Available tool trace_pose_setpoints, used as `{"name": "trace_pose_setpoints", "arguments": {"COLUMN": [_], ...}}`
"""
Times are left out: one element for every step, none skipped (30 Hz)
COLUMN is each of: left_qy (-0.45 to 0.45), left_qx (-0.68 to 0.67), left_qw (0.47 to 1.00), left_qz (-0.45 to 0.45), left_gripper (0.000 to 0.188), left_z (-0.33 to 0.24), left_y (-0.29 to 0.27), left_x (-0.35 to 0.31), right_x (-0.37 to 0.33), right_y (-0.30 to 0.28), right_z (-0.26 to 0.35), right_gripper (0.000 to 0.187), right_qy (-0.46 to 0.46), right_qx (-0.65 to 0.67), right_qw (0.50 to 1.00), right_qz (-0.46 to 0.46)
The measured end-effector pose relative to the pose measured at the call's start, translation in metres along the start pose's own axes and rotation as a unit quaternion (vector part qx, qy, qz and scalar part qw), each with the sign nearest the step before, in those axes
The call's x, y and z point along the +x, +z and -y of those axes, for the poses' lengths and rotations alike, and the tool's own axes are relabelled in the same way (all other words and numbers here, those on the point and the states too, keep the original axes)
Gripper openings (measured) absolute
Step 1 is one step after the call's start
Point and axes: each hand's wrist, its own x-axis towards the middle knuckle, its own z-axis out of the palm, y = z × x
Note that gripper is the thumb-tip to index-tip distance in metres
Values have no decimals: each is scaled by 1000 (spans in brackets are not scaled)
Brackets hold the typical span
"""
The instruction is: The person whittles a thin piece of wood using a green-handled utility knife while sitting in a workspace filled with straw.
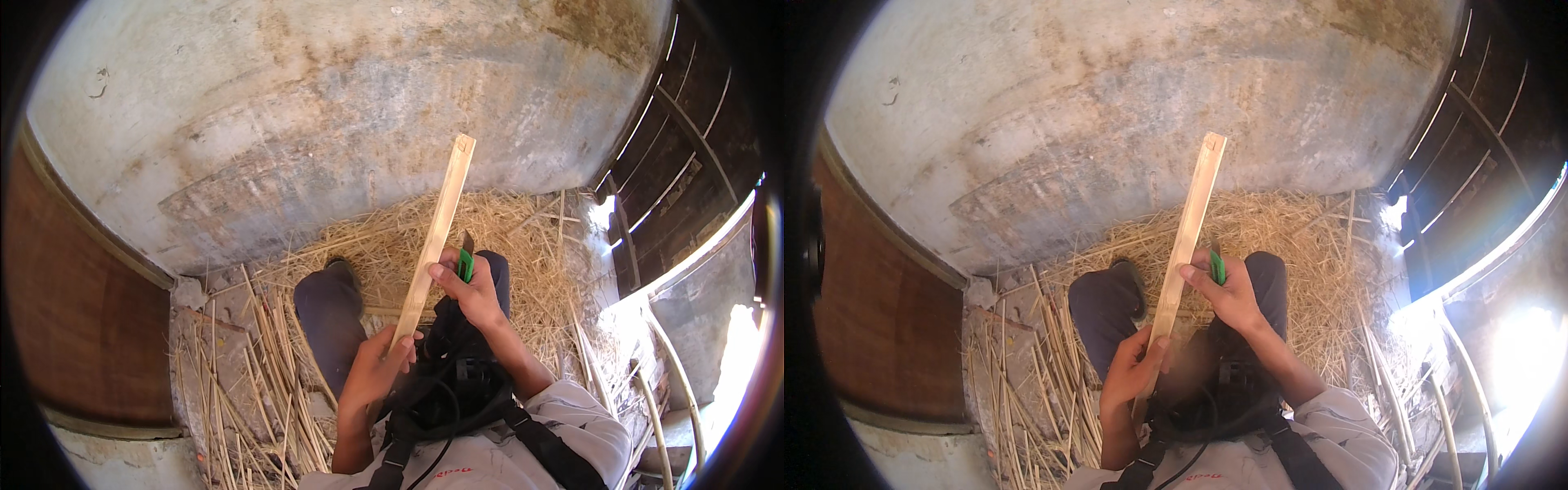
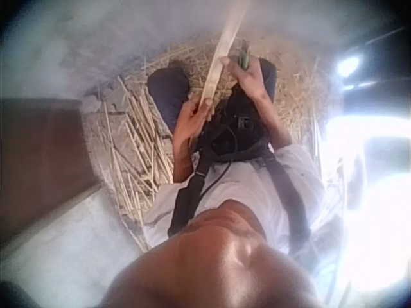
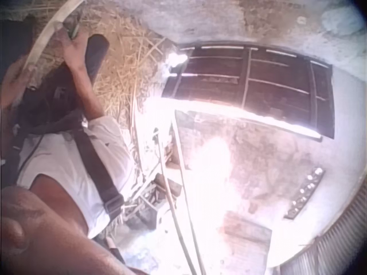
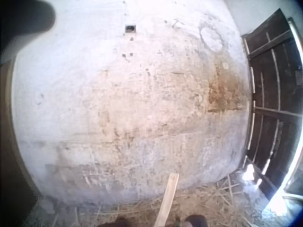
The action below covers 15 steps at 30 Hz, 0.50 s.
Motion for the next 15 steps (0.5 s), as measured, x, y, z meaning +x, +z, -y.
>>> {"name": "trace_pose_setpoints", "arguments": {"left_qy": [1, 3, 4, 2, -1, -4, -5, -5, -5, -10, -16, -19, -18, -18, -18], "left_qx": [-2, -3, -5, -8, -12, -15, -10, -6, -3, -7, -12, -16, -14, -11, -9], "left_qw": [1000, 1000, 1000, 1000, 1000, 1000, 1000, 1000, 1000, 1000, 1000, 1000, 1000, 1000, 1000], "left_qz": [1, 3, 4, 4, 3, 3, 4, 6, 9, 6, 3, 0, 7, 14, 21], "left_gripper": [26, 26, 26, 26, 27, 27, 27, 27, 27, 27, 27, 28, 28, 30, 31], "left_z": [2, 3, 4, 4, 2, 2, 1, 1, 0, 0, 1, 2, 3, 6, 9], "left_y": [0, 1, 2, 3, 4, 4, 4, 3, 3, 3, 3, 3, 2, -1, -4], "left_x": [1, 1, 2, 3, 3, 3, 3, 4, 4, 4, 4, 5, 5, 4, 4], "right_x": [0, -1, -2, -2, -3, -4, -4, -3, -4, -4, -5, -5, -5, -5, -5], "right_y": [-1, -3, -4, -6, -8, -9, -8, -7, -7, -8, -9, -10, -13, -17, -20], "right_z": [-1, -3, -4, -4, -3, -4, -3, -2, 0, 1, 3, 5, 4, 2, 0], "right_gripper": [17, 16, 16, 16, 16, 16, 17, 17, 17, 17, 18, 19, 19, 20, 21], "right_qy": [1, 3, 4, 6, 7, 9, 5, 0, -4, -4, -4, -6, -5, -4, -2], "right_qx": [4, 7, 11, 9, 8, 7, 18, 30, 41, 34, 27, 20, 22, 24, 26], "right_qw": [1000, 1000, 1000, 1000, 1000, 999, 999, 999, 998, 998, 997, 996, 996, 995, 994], "right_qz": [-5, -11, -16, -21, -26, -31, -36, -42, -48, -59, -70, -81, -89, -97, -106]}}
